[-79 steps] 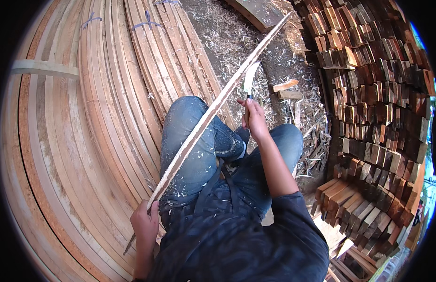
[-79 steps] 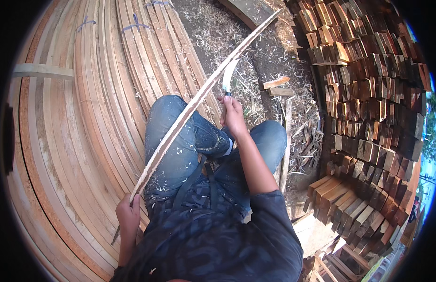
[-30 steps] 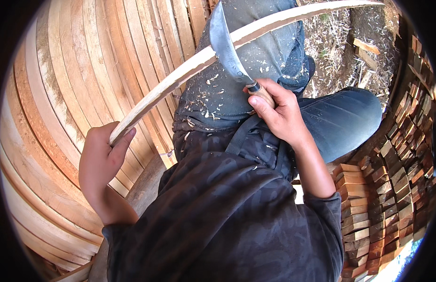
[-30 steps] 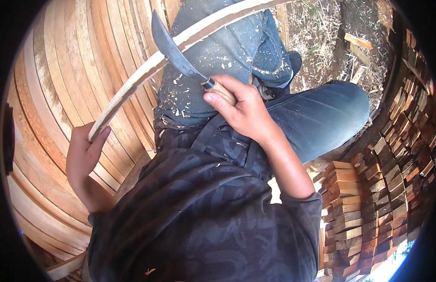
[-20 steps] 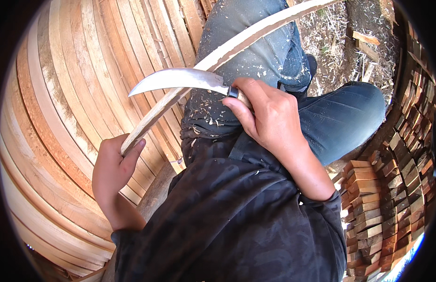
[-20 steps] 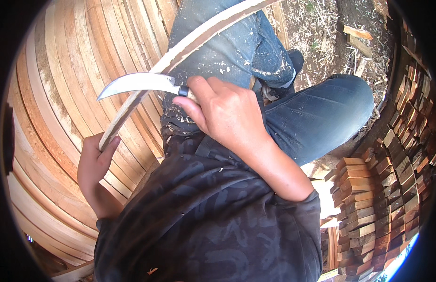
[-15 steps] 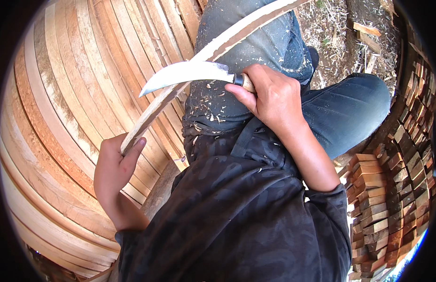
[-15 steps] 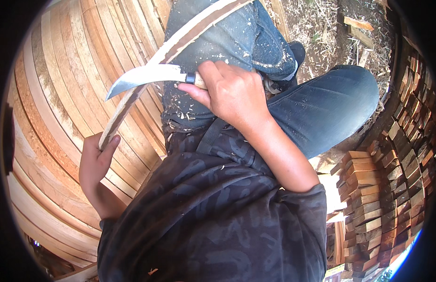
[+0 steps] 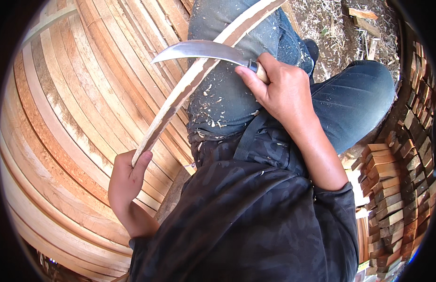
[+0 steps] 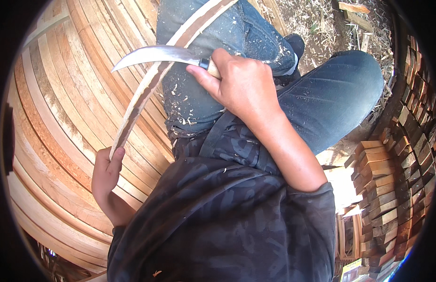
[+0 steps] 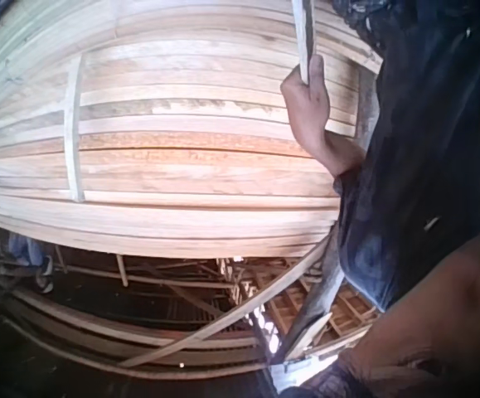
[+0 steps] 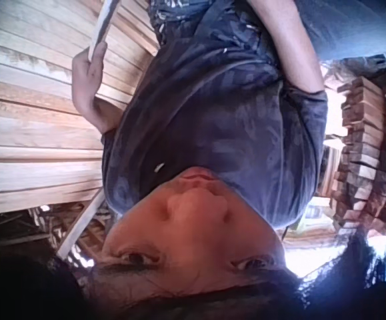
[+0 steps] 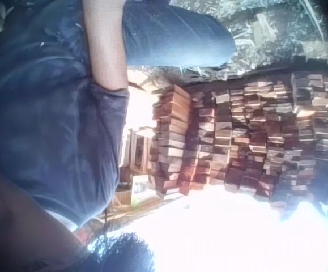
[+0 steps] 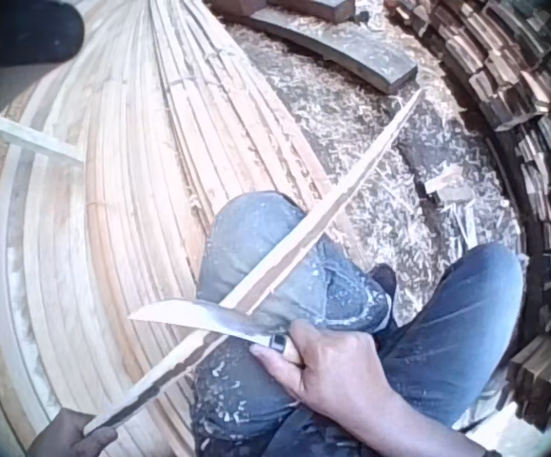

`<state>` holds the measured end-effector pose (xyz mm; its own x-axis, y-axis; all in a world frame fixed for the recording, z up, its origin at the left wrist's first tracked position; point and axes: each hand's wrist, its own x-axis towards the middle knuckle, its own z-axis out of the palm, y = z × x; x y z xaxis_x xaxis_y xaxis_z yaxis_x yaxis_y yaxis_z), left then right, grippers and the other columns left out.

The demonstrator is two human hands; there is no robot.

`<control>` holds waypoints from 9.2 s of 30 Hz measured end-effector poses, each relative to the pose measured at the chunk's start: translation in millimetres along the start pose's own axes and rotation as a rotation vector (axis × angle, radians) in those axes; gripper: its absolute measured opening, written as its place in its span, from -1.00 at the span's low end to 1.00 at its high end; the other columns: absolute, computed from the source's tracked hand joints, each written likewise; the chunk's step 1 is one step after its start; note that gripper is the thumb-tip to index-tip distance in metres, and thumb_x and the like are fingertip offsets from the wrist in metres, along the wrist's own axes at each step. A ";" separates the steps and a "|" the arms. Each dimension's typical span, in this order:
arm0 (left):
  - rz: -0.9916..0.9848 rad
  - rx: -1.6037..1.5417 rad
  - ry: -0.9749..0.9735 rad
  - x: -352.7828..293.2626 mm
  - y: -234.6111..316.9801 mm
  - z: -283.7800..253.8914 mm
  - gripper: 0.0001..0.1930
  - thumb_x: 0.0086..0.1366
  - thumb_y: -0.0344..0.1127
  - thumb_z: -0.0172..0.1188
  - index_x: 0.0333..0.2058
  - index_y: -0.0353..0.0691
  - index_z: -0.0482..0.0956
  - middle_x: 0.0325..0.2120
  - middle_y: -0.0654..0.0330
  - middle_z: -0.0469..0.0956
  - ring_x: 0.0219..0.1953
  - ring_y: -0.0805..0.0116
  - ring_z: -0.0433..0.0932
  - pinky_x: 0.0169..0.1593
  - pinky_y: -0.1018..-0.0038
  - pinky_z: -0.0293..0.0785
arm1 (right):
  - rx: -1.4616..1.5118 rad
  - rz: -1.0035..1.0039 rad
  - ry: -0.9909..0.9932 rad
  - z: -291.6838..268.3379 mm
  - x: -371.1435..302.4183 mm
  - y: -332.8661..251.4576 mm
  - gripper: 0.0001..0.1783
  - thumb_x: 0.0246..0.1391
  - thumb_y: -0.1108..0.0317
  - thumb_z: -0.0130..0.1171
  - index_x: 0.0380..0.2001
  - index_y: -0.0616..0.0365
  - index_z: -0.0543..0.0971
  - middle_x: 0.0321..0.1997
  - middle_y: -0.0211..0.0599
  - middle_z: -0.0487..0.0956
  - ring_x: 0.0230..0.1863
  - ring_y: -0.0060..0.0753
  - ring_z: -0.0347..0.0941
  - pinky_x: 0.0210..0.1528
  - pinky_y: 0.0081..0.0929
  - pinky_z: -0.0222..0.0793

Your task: The person sits on the ground and uses a curved knife to shave a long, thin piece of wood held across their lap. They repeatedly scrape the blade along the wood to remove thin shavings, occasionally adjusting their grip on the wood and the tool.

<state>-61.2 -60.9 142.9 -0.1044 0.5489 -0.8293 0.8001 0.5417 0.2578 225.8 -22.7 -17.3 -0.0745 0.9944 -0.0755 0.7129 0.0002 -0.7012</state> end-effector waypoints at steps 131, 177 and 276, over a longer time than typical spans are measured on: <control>0.115 0.299 0.124 -30.8 53.8 41.0 -0.62 0.37 -0.14 0.02 -0.42 -0.42 0.47 -0.80 -0.13 0.30 -0.71 -0.15 0.35 -0.60 0.18 0.22 | -0.263 0.441 0.129 -81.1 12.7 97.3 -0.18 0.06 -0.39 -0.05 -0.65 0.29 0.59 -0.64 0.14 0.52 -0.50 0.14 0.53 -0.38 -0.14 0.46; 0.093 0.301 0.066 -44.1 74.1 32.9 -0.71 0.36 -0.24 0.01 -0.42 -0.40 0.44 -0.79 -0.04 0.25 -0.75 0.08 0.20 -0.60 0.31 0.15 | -0.300 0.174 0.220 -65.6 59.1 130.0 -0.25 0.05 -0.37 -0.02 -0.63 0.20 0.58 -0.74 -0.09 0.49 -0.66 -0.01 0.48 -0.55 -0.28 0.44; 0.157 0.642 0.533 18.7 44.5 21.2 -0.61 0.33 -0.06 0.04 -0.44 -0.32 0.54 -0.76 -0.12 0.42 -0.62 -0.14 0.48 -0.51 0.11 0.35 | 0.110 1.066 0.308 -51.8 96.5 262.6 -0.04 0.03 -0.44 -0.12 -0.35 0.49 0.60 -0.23 0.31 0.57 -0.12 0.21 0.52 -0.02 -0.06 0.36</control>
<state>-15.0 -40.1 128.3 -0.0995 0.9013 -0.4216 0.9919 0.0561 -0.1142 442.0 78.8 -171.9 0.7260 0.4642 -0.5075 0.2424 -0.8632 -0.4428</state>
